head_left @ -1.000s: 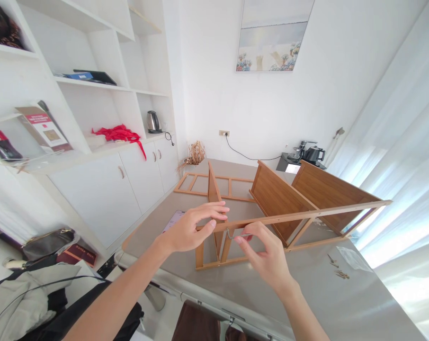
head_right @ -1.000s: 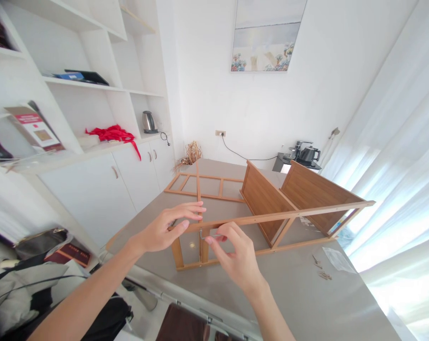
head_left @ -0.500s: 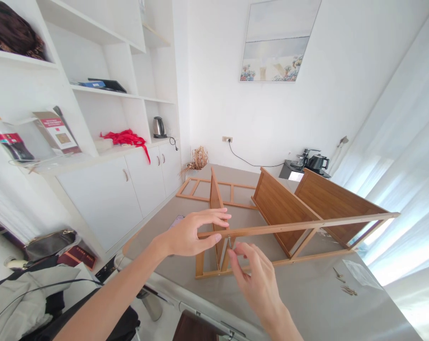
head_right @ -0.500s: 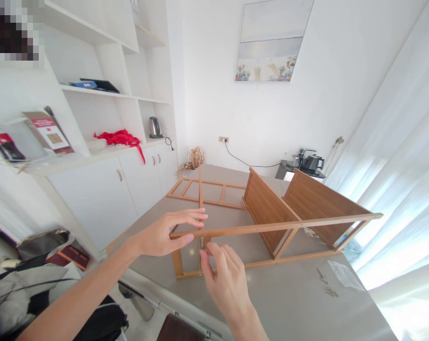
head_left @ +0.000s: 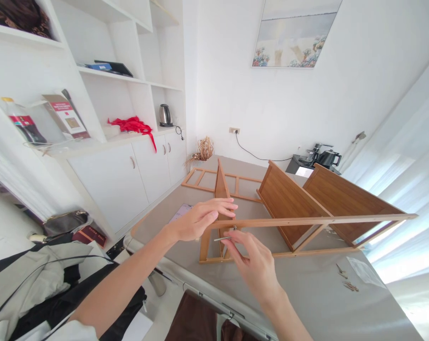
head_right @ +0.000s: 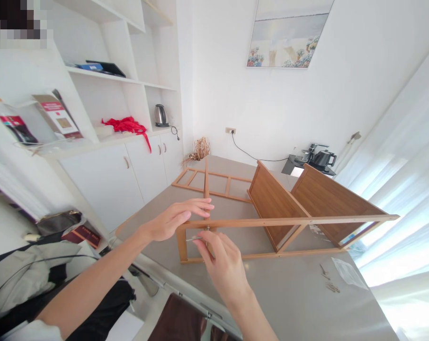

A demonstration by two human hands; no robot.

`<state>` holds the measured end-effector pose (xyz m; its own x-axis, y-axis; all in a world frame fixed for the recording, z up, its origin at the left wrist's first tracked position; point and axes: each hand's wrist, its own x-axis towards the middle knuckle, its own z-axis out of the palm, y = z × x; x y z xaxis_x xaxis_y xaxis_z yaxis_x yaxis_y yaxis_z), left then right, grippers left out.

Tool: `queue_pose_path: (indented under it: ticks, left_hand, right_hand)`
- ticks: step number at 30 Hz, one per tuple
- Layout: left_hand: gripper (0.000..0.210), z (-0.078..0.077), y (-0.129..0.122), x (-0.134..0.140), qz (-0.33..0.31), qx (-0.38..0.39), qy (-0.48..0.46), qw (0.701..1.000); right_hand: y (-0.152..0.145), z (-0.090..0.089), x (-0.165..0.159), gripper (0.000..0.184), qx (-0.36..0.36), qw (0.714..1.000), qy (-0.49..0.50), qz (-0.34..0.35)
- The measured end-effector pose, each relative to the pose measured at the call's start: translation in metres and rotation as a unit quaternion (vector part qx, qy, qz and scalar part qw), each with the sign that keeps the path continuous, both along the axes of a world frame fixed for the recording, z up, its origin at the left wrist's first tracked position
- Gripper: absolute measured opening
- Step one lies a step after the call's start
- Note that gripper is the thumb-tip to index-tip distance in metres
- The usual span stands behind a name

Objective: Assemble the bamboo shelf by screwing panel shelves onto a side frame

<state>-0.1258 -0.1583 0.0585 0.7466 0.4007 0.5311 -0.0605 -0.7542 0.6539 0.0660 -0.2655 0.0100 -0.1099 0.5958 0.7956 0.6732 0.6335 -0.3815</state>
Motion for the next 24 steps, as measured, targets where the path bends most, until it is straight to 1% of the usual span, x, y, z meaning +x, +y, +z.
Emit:
queue_pose_path:
  ticks: [2,4,7,9,12,15,17,19,20,22,24]
  left_hand:
    - [0.041,-0.001,0.0,0.0,0.003,0.006,-0.004,1.0]
    - [0.042,-0.001,0.0,0.0,0.008,0.011,-0.003,1.0]
    - [0.043,-0.001,-0.002,0.0,0.014,0.017,-0.002,1.0]
    - [0.044,-0.002,-0.002,0.0,0.015,0.018,-0.004,1.0]
    - [0.044,-0.003,-0.002,0.0,0.015,0.015,-0.007,1.0]
    - [0.045,-0.004,-0.001,0.0,0.015,0.014,-0.006,1.0]
    - [0.044,-0.004,-0.001,-0.001,0.017,0.016,0.002,1.0]
    - [0.044,-0.004,-0.001,-0.001,0.019,0.019,0.012,1.0]
    - [0.044,-0.003,-0.001,-0.002,0.02,0.021,0.014,0.999]
    - [0.042,-0.002,-0.001,-0.003,0.017,0.027,0.017,0.999]
    - [0.036,0.0,-0.002,-0.004,0.006,0.039,0.021,0.999]
  right_hand:
    - [0.002,0.008,0.003,0.006,0.055,0.996,-0.059,-0.03]
    - [0.005,0.015,0.002,0.002,0.092,0.989,-0.095,-0.06]
    - [0.008,0.02,-0.002,0.004,0.107,0.986,-0.101,-0.082]
    - [0.009,0.02,-0.006,0.008,0.097,0.988,-0.078,-0.087]
    - [0.008,0.022,-0.01,0.015,0.061,0.993,-0.011,-0.105]
    - [0.004,0.026,-0.011,0.03,0.004,0.991,0.054,-0.121]
    - [0.001,0.028,-0.01,0.034,-0.043,0.988,0.087,-0.118]
    - [-0.002,0.028,-0.006,0.027,-0.078,0.985,0.107,-0.11]
    - [-0.003,0.027,-0.003,0.022,-0.084,0.984,0.111,-0.107]
    - [-0.004,0.026,0.003,0.014,-0.077,0.986,0.107,-0.103]
    - [-0.005,0.027,0.01,0.011,-0.066,0.989,0.092,-0.091]
